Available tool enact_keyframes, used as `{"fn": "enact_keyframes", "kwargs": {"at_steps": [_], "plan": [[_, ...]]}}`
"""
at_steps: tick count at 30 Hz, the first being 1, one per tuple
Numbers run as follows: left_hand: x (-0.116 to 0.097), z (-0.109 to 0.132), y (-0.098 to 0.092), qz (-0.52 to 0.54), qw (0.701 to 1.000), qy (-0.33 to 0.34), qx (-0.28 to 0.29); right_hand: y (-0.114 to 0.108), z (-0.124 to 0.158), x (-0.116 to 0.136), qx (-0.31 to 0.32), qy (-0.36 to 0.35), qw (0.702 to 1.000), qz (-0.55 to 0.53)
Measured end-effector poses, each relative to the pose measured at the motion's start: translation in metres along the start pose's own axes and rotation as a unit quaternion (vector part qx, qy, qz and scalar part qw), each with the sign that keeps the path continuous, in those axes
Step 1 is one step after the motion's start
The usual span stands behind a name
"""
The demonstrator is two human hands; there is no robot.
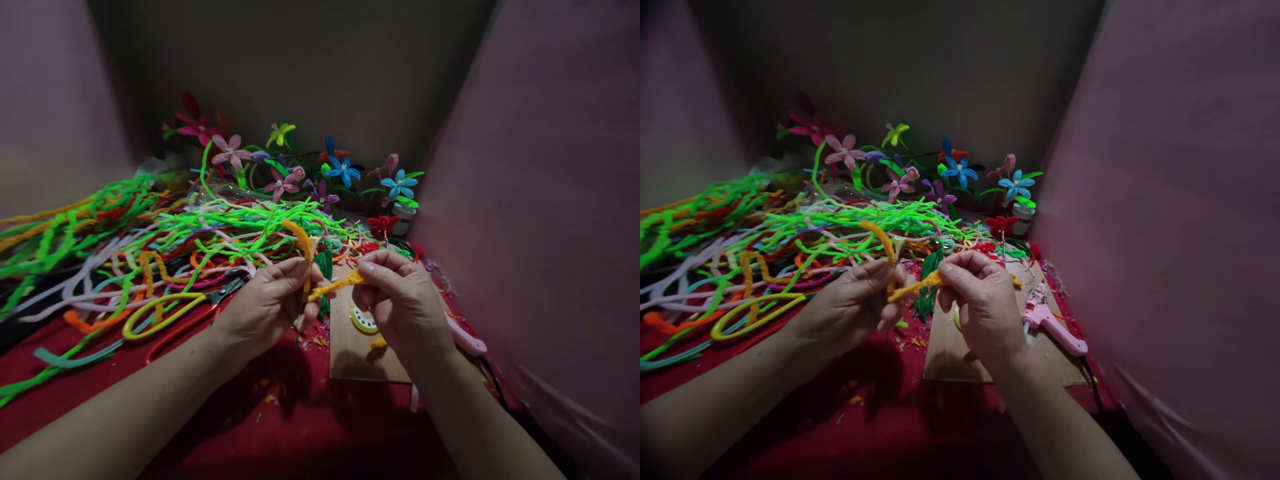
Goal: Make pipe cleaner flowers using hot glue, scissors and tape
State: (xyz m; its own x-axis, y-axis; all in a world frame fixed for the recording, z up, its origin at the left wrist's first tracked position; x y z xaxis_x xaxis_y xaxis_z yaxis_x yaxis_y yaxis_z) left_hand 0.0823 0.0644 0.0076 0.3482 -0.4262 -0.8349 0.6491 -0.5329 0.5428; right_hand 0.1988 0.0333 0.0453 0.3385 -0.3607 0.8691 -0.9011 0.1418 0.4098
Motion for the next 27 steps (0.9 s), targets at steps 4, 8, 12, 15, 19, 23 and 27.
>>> {"fn": "enact_keyframes", "kwargs": {"at_steps": [4, 8, 12, 15, 19, 23, 27], "plan": [[0.001, -0.001, -0.003, -0.066, 0.998, 0.0, -0.013, -0.001, -0.005, 0.009, 0.012, -0.003, 0.999, 0.033], [0.005, 0.005, 0.011, -0.141, 0.99, -0.016, 0.002, 0.005, -0.004, -0.006, 0.048, 0.046, 0.996, 0.053], [0.001, 0.011, 0.022, -0.202, 0.979, -0.002, 0.016, 0.009, -0.003, -0.017, 0.049, 0.064, 0.995, 0.053], [0.001, 0.011, 0.023, -0.218, 0.976, -0.005, 0.027, 0.01, -0.004, -0.016, 0.045, 0.055, 0.996, 0.056], [0.004, 0.01, 0.025, -0.22, 0.974, -0.015, 0.041, 0.013, -0.004, -0.009, 0.048, 0.039, 0.995, 0.076], [0.005, 0.012, 0.027, -0.204, 0.978, -0.019, 0.045, 0.015, -0.002, 0.001, 0.04, 0.008, 0.994, 0.106], [0.005, 0.013, 0.025, -0.221, 0.974, -0.018, 0.038, 0.014, -0.001, 0.004, 0.037, -0.019, 0.992, 0.118]]}}
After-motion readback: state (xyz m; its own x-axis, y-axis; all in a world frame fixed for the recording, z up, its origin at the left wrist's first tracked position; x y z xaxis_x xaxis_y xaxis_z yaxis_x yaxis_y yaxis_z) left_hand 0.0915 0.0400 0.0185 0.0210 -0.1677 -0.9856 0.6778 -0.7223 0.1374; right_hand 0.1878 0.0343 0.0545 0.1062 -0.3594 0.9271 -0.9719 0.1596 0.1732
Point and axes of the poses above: each hand's wrist, its own z-axis away from the middle knuckle, its own y-axis out of the palm, x = y × z, the point moved 10 cm from there along -z, towards the middle knuckle, and after that the axes turned 10 degrees about -y, right-handed, at the moved point
